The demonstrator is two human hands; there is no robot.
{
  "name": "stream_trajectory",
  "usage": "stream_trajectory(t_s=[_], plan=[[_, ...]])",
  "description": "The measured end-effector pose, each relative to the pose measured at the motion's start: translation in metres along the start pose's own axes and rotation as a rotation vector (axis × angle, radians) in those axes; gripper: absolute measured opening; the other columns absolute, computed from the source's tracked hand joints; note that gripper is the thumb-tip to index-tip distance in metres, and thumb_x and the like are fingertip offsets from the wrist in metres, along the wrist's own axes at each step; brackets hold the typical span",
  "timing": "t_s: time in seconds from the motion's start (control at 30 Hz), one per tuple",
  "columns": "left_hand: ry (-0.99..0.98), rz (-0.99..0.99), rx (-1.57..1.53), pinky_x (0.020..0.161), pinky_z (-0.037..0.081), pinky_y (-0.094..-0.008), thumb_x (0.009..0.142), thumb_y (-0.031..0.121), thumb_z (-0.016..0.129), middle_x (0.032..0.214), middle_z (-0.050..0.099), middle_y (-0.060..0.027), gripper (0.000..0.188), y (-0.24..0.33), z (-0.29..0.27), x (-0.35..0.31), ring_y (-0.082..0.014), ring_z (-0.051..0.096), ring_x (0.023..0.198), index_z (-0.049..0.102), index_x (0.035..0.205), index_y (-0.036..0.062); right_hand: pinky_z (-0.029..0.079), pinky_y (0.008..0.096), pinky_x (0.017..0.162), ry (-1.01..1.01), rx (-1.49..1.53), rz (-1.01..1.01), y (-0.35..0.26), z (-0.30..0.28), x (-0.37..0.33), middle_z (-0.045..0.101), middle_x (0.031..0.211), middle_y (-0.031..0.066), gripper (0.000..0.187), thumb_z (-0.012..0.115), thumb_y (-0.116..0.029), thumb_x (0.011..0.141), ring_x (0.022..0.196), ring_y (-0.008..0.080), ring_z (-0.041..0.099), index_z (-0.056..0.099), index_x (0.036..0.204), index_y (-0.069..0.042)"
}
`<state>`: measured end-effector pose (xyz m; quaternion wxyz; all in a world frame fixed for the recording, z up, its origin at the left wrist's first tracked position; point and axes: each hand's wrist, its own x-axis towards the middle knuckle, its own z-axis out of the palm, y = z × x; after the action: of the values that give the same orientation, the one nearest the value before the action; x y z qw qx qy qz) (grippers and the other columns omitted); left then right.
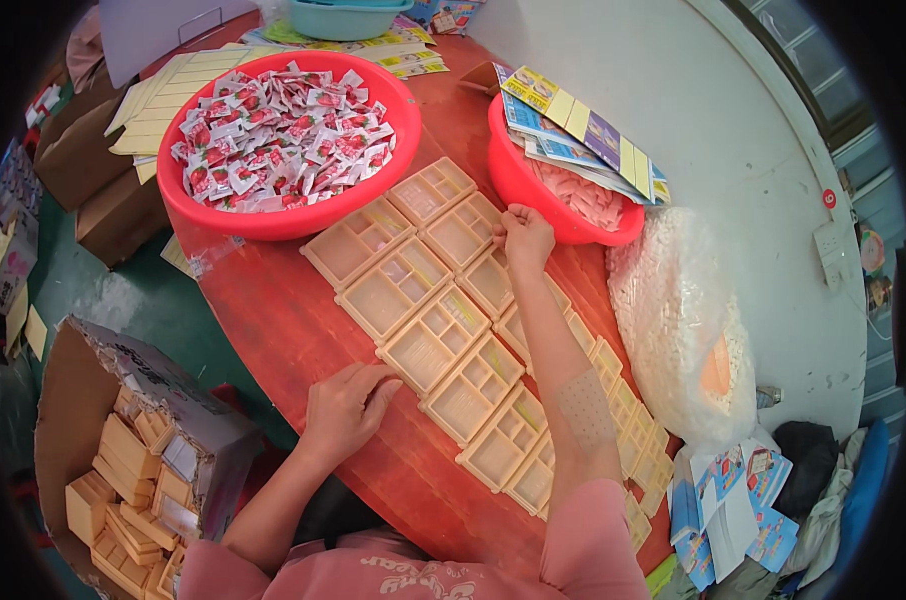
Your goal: Packing small product components and packets into plastic compartment trays.
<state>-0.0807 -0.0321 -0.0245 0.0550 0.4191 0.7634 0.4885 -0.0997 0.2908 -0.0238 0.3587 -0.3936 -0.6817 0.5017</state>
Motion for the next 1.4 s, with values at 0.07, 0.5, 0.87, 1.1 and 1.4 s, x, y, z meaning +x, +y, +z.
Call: stream_trajectory(t_s=[0.07,0.5,0.87,1.1,1.4], plan=[[0.002,0.0,-0.003,0.047,0.042,-0.0299,0.079,0.011,0.064,0.067,0.057,-0.0107,0.011,0.002,-0.004,0.0,-0.0222,0.055,0.053,0.063,0.087,0.0033,0.047,0.0213,0.044,-0.03,-0.022,-0.069,-0.018,-0.012,-0.012,0.063,0.073,0.0082,0.015,0.058,-0.005,0.083,0.055,0.0112,0.06,0.059,0.095,0.003],[-0.005,-0.043,-0.003,0.044,0.041,-0.0342,0.078,0.014,0.065,0.062,0.052,-0.0081,0.011,0.005,-0.002,0.0,-0.0242,0.054,0.052,0.063,0.086,0.0056,0.048,0.0352,0.072,-0.306,-1.259,-0.202,-0.053,-0.108,0.12,0.066,0.079,0.0198,0.055,0.069,-0.049,0.063,0.077,0.0272,0.064,0.067,0.091,-0.002],[-0.01,-0.069,0.039,0.044,0.041,-0.0337,0.078,0.014,0.065,0.061,0.052,-0.0085,0.012,0.007,0.0,0.002,-0.0238,0.054,0.051,0.063,0.086,0.005,0.036,0.0452,0.097,-0.474,-1.34,-0.492,-0.047,-0.031,0.136,0.044,0.127,0.0276,0.066,0.052,-0.041,0.077,0.112,0.0392,0.049,0.038,0.129,-0.004],[-0.001,-0.046,0.047,0.045,0.042,-0.0337,0.078,0.015,0.065,0.063,0.054,-0.0087,0.013,0.01,0.001,0.001,-0.0243,0.055,0.053,0.064,0.086,0.0053,0.048,0.0445,0.078,-0.538,-1.336,-0.871,-0.045,-0.033,0.14,0.061,0.1,0.0218,0.033,0.053,-0.02,0.078,0.088,0.0372,0.06,0.058,0.108,-0.009],[0.02,-0.018,0.055,0.046,0.042,-0.0311,0.078,0.01,0.064,0.066,0.056,-0.0116,0.012,0.008,-0.002,0.003,-0.0241,0.055,0.052,0.063,0.087,0.0024,0.049,0.0334,0.064,-0.356,-0.926,-0.605,-0.053,-0.062,0.117,0.065,0.081,0.0159,0.026,0.063,-0.018,0.068,0.069,0.0237,0.063,0.068,0.093,-0.011]])
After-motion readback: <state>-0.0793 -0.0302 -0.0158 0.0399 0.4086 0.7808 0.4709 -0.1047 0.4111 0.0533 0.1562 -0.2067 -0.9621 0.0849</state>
